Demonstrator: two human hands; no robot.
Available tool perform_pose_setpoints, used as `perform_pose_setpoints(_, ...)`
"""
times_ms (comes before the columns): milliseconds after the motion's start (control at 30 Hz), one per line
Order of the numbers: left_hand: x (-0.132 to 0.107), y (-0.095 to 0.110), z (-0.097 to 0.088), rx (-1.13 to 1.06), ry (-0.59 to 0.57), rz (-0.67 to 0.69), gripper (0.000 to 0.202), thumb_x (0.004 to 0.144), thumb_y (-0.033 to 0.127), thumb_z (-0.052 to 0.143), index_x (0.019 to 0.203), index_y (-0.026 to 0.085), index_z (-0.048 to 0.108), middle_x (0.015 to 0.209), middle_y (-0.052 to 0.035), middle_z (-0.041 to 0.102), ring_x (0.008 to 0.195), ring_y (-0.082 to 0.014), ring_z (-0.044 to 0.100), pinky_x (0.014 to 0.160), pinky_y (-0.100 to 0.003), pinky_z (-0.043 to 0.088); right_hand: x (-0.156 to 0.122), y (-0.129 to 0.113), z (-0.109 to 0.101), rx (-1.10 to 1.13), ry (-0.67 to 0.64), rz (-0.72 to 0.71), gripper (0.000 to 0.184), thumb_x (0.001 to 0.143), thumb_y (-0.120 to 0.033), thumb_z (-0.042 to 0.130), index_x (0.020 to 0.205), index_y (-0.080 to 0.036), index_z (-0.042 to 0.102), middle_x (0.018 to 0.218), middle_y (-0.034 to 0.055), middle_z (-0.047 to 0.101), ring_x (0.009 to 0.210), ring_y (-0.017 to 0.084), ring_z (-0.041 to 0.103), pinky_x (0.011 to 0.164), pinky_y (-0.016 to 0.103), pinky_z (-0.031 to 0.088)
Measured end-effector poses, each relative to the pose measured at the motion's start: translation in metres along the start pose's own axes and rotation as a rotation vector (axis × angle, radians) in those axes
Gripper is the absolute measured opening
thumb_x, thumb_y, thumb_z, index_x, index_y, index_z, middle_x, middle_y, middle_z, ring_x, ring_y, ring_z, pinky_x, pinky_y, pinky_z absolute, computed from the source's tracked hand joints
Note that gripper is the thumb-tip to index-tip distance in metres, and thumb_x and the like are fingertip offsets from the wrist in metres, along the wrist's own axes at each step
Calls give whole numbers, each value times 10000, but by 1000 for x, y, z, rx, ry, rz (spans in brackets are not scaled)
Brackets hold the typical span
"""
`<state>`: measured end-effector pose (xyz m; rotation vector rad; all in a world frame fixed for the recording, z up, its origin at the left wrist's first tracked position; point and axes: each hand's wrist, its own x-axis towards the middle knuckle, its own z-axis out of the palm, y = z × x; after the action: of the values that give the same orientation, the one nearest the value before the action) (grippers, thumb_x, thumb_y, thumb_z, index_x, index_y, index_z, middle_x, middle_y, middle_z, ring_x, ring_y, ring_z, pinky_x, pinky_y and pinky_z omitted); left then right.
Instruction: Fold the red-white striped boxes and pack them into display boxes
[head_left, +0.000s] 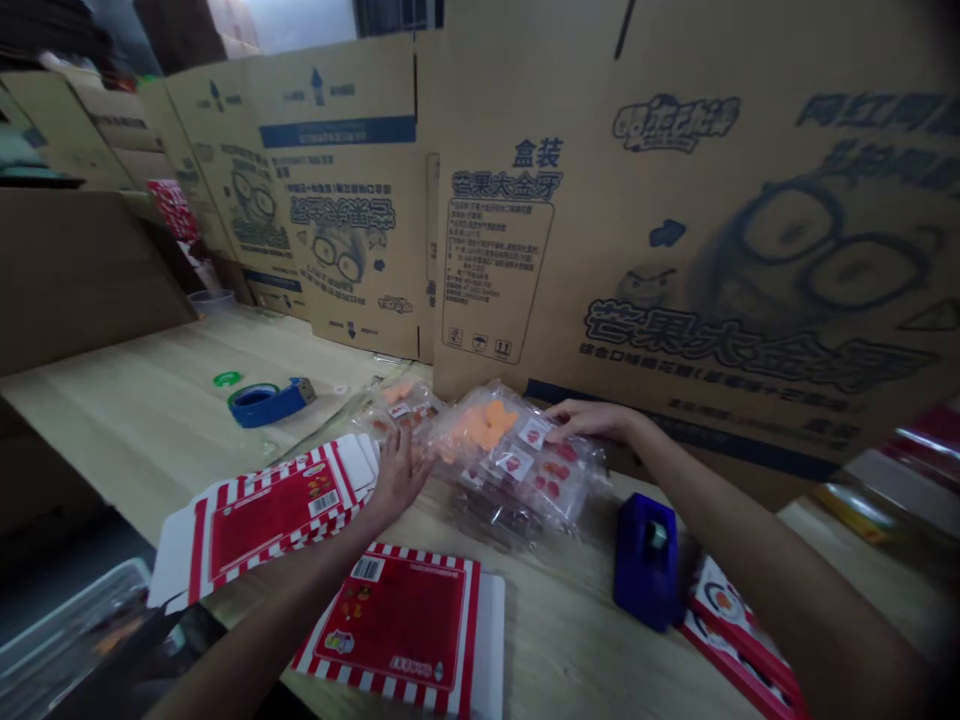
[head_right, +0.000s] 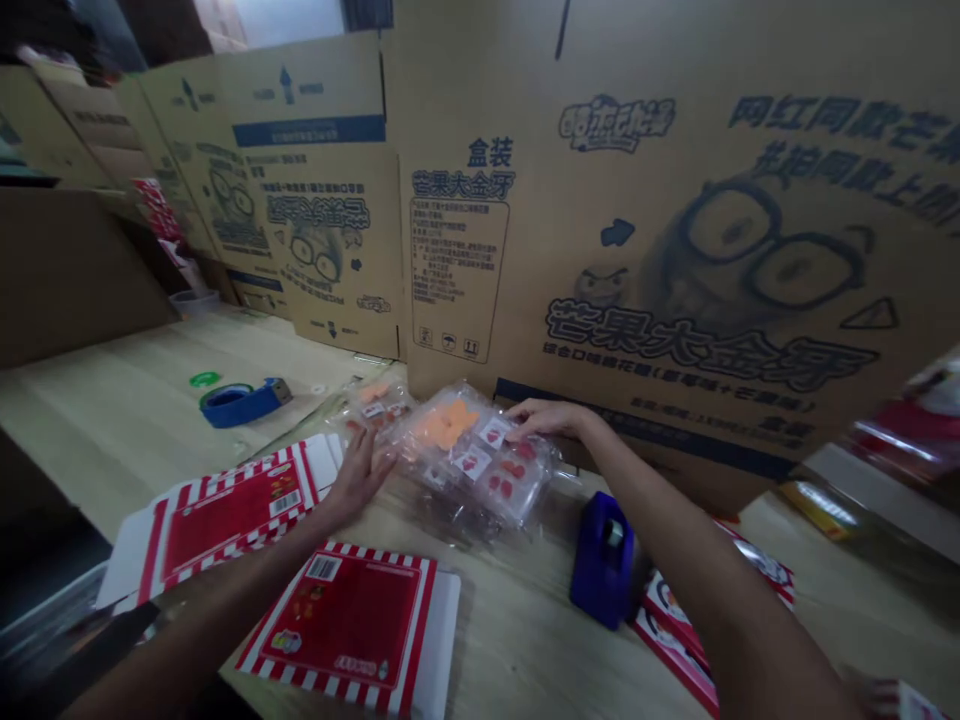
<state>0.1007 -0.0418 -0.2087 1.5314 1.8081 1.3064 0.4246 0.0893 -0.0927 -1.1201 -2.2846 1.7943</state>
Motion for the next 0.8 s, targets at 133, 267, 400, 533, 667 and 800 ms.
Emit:
perform_pose_setpoints(133,-31,19,-3,-125,-95,99,627,769,427,652,1310,176,457,1474,-151,381,1412,-311,266,1180,-442,152,4,0,5,-354,149,-120,323,738,-445,595,679,-138,675,608,-21,621,560,126,512,574,233,388)
perform_pose_setpoints(267,-39,36,7,-205,-124,77,909,544,414,844,1327,183,443,1511,-167,322,1435,-364,180,1179,-483,122,0,-6,28,-655,450,-159,280,861,-315,475,722,-178,675,765,38,691,747,181,607,680,239,400)
perform_pose_setpoints(400,-52,38,16,-134,-64,29,1064,432,391,891,1349,186,391,1539,-189,241,1442,-400,100,1163,-538,109,-25,-17,53,-797,728,-103,256,895,-260,448,946,-197,690,994,94,704,953,224,627,798,258,409)
perform_pose_setpoints(533,-62,32,17,-123,7,-10,996,445,374,888,1308,195,424,1548,-192,210,1445,-403,64,1159,-531,100,-70,-23,65,-837,892,-115,361,931,-279,343,1057,-188,669,1063,112,694,980,248,626,819,302,420)
perform_pose_setpoints(667,-53,23,17,-36,41,-12,1044,436,356,894,1328,155,390,1561,-238,133,1445,-408,18,1147,-550,-6,-128,-12,80,-775,981,-67,354,904,-357,378,994,-209,688,892,92,706,810,250,631,734,320,428)
perform_pose_setpoints(800,-36,18,17,71,28,1,1076,426,408,894,1334,148,379,1548,-242,176,1432,-422,103,1154,-537,50,-186,17,116,-555,878,21,379,882,-463,427,988,-221,698,689,59,652,631,222,576,637,313,420)
